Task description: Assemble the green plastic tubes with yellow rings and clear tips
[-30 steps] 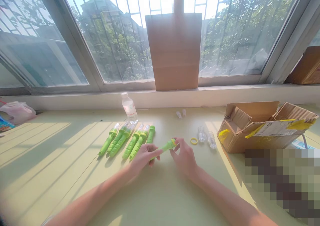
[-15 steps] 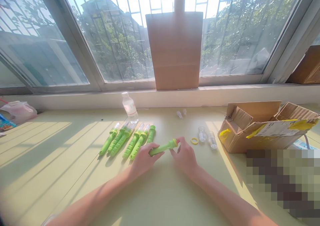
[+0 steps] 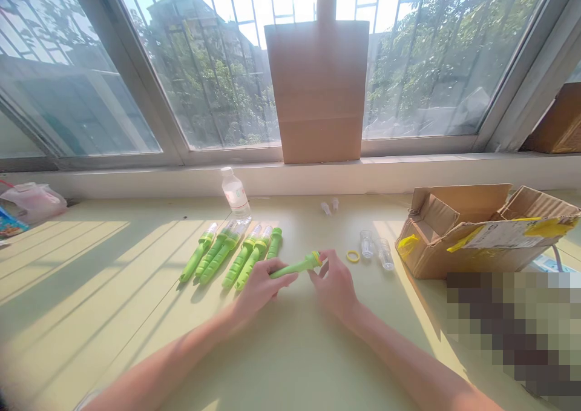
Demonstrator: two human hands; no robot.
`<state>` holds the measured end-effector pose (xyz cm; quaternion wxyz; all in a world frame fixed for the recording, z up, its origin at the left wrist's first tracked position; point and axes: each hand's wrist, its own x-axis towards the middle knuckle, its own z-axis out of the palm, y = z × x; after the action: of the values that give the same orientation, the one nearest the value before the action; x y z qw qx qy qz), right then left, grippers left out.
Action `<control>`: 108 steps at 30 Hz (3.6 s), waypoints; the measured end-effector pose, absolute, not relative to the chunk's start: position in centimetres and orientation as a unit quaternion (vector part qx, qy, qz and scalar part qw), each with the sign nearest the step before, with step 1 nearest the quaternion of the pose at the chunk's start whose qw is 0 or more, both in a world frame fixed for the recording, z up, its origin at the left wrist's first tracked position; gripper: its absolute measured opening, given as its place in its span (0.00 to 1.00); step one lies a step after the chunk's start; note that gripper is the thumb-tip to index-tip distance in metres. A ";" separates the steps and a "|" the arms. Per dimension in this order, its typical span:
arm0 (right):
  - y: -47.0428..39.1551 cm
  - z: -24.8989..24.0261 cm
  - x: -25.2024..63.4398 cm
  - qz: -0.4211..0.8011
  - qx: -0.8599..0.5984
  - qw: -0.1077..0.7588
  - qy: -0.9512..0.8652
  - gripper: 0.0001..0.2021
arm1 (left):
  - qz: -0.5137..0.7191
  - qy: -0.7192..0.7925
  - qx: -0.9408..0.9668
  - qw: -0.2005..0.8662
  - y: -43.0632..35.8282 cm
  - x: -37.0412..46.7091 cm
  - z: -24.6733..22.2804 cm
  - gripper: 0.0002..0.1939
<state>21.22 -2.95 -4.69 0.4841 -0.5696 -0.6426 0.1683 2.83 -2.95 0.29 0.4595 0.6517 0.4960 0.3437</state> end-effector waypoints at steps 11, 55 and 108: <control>-2.9 -4.9 21.2 0.155 -0.560 0.487 -0.652 0.10 | 0.316 0.500 0.620 0.516 -2.7 2.8 0.5 0.18; -3.2 -4.9 21.2 0.132 -0.613 0.452 -0.634 0.12 | 0.367 0.467 0.785 0.176 -2.3 2.3 -2.0 0.10; -3.0 -4.7 21.1 0.146 -0.536 0.513 -0.655 0.08 | 0.343 0.488 0.626 0.502 -2.7 2.7 0.1 0.17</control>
<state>21.11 -3.03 -4.72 0.5126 -0.5361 -0.6547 0.1458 2.73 -2.69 0.11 0.5022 0.6261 0.4881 0.3429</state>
